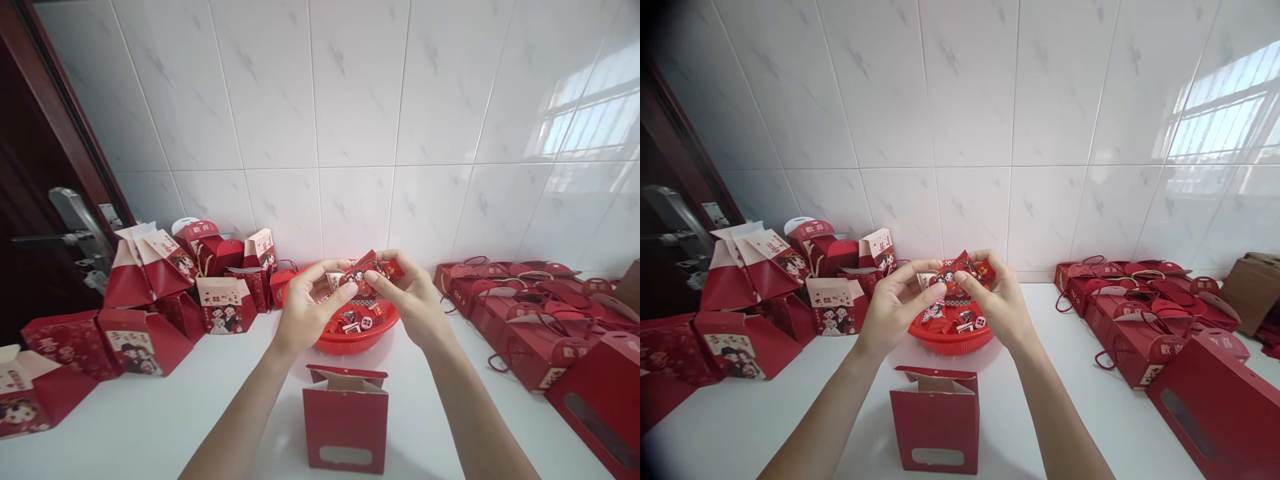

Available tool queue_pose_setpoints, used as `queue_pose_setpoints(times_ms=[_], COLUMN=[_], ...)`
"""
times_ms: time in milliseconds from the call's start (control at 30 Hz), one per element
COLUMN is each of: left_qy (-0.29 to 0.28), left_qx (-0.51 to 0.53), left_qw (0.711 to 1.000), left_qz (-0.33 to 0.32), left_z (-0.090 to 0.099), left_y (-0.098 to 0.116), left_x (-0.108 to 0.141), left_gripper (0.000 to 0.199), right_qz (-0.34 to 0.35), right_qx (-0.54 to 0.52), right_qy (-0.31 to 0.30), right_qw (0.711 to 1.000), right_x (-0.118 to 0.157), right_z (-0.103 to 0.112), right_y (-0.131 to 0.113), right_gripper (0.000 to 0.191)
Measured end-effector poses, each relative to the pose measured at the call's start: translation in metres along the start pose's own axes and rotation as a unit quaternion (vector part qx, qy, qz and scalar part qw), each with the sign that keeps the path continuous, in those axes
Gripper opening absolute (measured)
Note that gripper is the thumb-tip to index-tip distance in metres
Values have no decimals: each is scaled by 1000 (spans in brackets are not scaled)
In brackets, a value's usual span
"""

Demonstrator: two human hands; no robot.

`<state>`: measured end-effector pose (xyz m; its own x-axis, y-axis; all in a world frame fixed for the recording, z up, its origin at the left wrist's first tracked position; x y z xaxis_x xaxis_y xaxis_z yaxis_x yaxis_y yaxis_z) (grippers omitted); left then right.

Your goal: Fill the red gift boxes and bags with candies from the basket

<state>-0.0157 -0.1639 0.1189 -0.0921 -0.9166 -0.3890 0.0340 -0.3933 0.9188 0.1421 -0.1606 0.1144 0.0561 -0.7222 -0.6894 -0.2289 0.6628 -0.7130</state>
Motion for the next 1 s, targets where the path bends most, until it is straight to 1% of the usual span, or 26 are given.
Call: queue_pose_setpoints(times_ms=[100,267,400,500,667,867,1000], left_qy=[-10,-10,-8,-13,-12,13,14], left_qx=[16,16,15,34,45,26,31], left_qw=[1000,1000,1000,999,999,1000,999], left_qz=[-8,-7,9,22,17,-2,-1], left_z=[0,1,0,1,5,6,6], left_y=[1,0,-1,-4,-3,2,-1], left_x=[0,1,-1,-2,-2,1,0], left_gripper=[28,26,31,34,34,37,38], right_qz=[-5,-10,-15,-20,-29,-32,-38], right_qx=[-3,-11,-22,-37,-63,-64,-75], right_qy=[-4,-8,-4,3,7,11,7], right_qw=[1000,1000,1000,999,998,997,996], right_x=[1,1,1,1,0,-1,-1], right_z=[-1,-2,-1,1,4,7,7], right_y=[0,1,1,1,2,5,8], right_gripper=[35,33,31,30,28,30,28])
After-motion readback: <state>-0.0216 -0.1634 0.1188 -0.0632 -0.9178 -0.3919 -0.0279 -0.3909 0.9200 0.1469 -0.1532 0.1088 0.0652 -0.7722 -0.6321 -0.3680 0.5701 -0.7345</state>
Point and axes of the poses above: each hand's wrist, its own x-axis away from the middle knuckle, its own z-axis out of the back of the hand, y = z × x, the point moved 6 cm from there along -x, towards the middle knuckle, and after that the axes turned 14 degrees about z, right-handed, at the moved point
